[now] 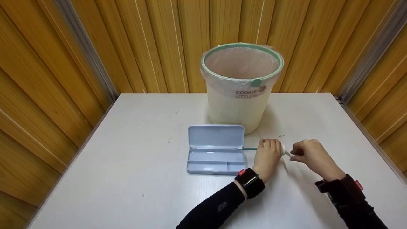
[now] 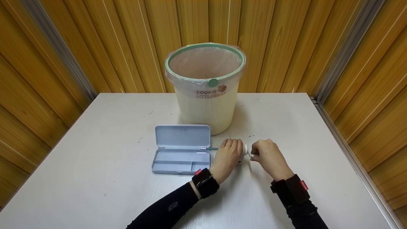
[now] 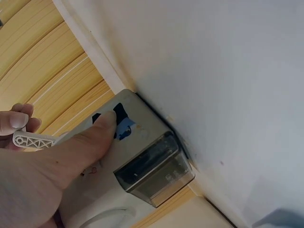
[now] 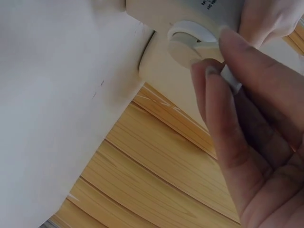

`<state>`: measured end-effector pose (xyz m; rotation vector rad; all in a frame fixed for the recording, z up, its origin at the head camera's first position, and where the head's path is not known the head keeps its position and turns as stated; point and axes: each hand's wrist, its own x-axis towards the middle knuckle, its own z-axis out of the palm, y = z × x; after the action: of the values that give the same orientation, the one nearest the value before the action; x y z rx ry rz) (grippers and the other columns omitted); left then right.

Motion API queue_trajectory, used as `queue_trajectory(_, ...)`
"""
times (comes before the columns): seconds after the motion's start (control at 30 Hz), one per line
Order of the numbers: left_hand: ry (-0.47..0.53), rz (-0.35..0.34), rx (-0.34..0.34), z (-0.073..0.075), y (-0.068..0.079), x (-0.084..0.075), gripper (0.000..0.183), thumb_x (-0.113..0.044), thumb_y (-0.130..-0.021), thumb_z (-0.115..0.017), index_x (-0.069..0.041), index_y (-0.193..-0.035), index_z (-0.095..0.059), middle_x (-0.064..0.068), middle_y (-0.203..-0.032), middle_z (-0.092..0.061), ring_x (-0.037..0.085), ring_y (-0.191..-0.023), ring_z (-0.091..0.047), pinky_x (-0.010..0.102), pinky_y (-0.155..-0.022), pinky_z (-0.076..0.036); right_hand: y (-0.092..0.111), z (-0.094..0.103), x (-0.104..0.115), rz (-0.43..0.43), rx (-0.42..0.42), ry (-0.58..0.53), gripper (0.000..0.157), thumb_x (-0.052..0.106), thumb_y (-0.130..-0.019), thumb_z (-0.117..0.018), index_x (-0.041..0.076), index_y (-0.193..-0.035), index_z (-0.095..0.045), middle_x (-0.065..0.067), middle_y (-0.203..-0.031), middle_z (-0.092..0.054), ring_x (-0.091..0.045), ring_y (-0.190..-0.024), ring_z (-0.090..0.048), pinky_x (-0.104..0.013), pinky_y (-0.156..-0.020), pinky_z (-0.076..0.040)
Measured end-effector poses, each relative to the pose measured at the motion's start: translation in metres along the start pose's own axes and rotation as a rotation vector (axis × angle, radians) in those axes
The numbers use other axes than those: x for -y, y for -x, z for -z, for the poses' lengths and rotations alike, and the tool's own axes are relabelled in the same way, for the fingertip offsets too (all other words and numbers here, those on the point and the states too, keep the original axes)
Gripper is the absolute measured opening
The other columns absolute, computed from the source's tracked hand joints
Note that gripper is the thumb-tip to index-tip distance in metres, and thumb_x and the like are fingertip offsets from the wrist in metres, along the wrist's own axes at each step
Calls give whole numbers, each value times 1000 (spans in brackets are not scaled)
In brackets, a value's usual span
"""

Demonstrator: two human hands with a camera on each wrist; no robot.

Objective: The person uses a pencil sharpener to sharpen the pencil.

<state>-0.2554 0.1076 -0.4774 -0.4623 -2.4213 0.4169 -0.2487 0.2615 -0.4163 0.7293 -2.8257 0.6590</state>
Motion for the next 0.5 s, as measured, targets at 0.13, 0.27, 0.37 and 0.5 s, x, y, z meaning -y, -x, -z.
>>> queue_trajectory(0.13,-1,4,1,0,0,0,22,-26,-98,-46,-20,-113,-61,-11,-101,-66,4,-97,-60,20,-93,-48,-2,1,0,5,-2,5,17,1,-67,-84,10,-66,-69,-1,-65,-70,-6,-58,-60,-22,-54,-46)
queue_trajectory(0.27,3,17,-18,1,0,1,22,-24,-97,-46,-20,-111,-62,-10,-99,-66,4,-95,-61,20,-91,-49,-4,2,2,7,-10,24,17,2,-67,-84,9,-66,-69,-2,-65,-70,-9,-59,-61,-23,-54,-46)
queue_trajectory(0.37,5,20,-30,0,0,0,21,-24,-97,-46,-19,-110,-62,-10,-97,-66,5,-94,-61,21,-91,-49,-7,4,4,-4,-14,36,16,1,-69,-83,8,-67,-68,-3,-66,-70,-11,-60,-61,-24,-54,-46)
queue_trajectory(0.5,-1,13,-38,-3,0,-1,20,-25,-96,-48,-19,-109,-62,-10,-97,-66,4,-94,-61,21,-91,-49,-11,7,6,-25,-15,41,16,-1,-69,-82,7,-67,-68,-3,-66,-69,-13,-61,-59,-25,-55,-45)
